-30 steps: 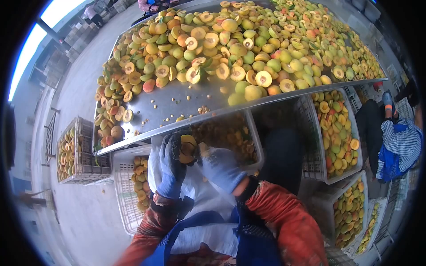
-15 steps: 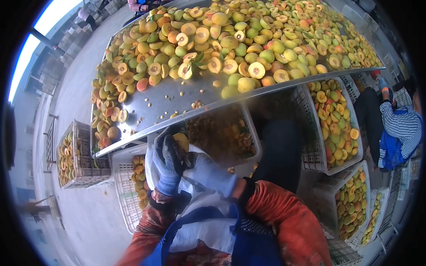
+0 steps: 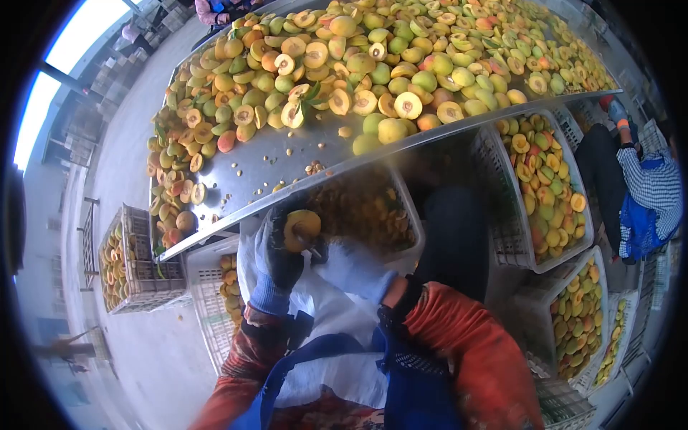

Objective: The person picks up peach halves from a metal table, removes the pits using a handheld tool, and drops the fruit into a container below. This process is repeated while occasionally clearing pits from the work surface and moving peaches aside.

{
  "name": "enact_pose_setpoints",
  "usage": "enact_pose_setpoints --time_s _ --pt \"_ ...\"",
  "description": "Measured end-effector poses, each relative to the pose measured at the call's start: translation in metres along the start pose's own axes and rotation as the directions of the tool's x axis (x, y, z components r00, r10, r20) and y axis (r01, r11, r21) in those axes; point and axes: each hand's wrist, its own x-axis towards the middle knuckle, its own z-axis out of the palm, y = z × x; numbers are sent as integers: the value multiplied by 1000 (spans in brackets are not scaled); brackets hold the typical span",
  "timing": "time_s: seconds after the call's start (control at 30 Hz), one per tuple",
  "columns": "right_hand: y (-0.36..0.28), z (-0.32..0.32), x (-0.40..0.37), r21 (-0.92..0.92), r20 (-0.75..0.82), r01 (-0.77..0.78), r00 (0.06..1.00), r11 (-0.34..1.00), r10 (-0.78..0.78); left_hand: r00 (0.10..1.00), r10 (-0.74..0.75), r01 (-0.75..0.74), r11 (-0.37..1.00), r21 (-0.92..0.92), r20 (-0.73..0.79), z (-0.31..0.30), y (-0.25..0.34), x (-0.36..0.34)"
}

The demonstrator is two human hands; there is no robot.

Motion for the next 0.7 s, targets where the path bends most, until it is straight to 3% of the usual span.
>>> enact_pose_setpoints --time_s 0.03,0.07,0.1,0.13,0.17,0.2,0.23,0.27,0.3,0.33,0.37,0.4,0.43,0.47,0.53,0.57,0.63,0.67,0.7 --pt "-4 -10 -1 -25 76 -60 995 998 61 962 -259 271 889 -368 84 -1 5 4" --pt "-5 -14 -5 -30 74 -55 996 998 57 860 -445 491 582 -648 252 -3 10 7" --pt "-6 -16 -11 167 121 -3 993 986 -17 864 -440 484 584 -652 246 -5 11 10" --pt "-7 -18 -13 359 154 38 983 933 -100 886 -406 458 686 -565 225 -8 11 13" --pt "-2 -16 -10 356 153 42 983 933 -103 904 -373 427 775 -465 208 -9 11 14" --pt "3 -11 -6 258 53 391 907 883 -417 893 -400 445 712 -544 207 -7 10 12" --pt "6 -8 -6 129 -11 686 723 716 -691 891 -402 449 712 -540 210 -5 9 9" --pt "9 -9 -8 131 -11 686 723 716 -690 885 -408 464 727 -505 225 -2 8 7" --pt "4 -19 -8 361 224 258 909 896 -352 880 -411 474 744 -472 237 1 7 7" --pt "-1 -28 -10 436 511 -252 860 864 -7 917 -346 396 847 -355 198 3 6 7" --pt "-4 -33 -13 432 509 -246 861 868 -9 920 -342 390 848 -358 192 3 6 10" --pt "-6 -37 -17 405 357 140 886 904 -297 911 -348 409 829 -380 221 3 5 13" --pt "-7 -39 -20 316 225 503 784 805 -578 900 -356 431 809 -399 250 2 4 14" --pt "-6 -40 -19 316 228 508 779 801 -584 902 -357 429 811 -398 243 1 3 15" --pt "-3 -41 -17 287 124 648 705 706 -698 783 -455 608 415 -677 424 0 3 18" --pt "-2 -33 -19 287 124 650 703 704 -700 784 -455 606 417 -677 422 -1 2 19" --pt "2 -14 -23 650 -99 394 892 650 -441 793 -390 606 587 -537 469 -2 -1 20" --pt "5 -16 -18 648 -97 398 889 649 -448 797 -389 601 589 -540 462 14 -20 11" --pt "8 -21 -12 784 26 210 929 584 -370 835 -462 542 590 -599 300 42 -55 -6"
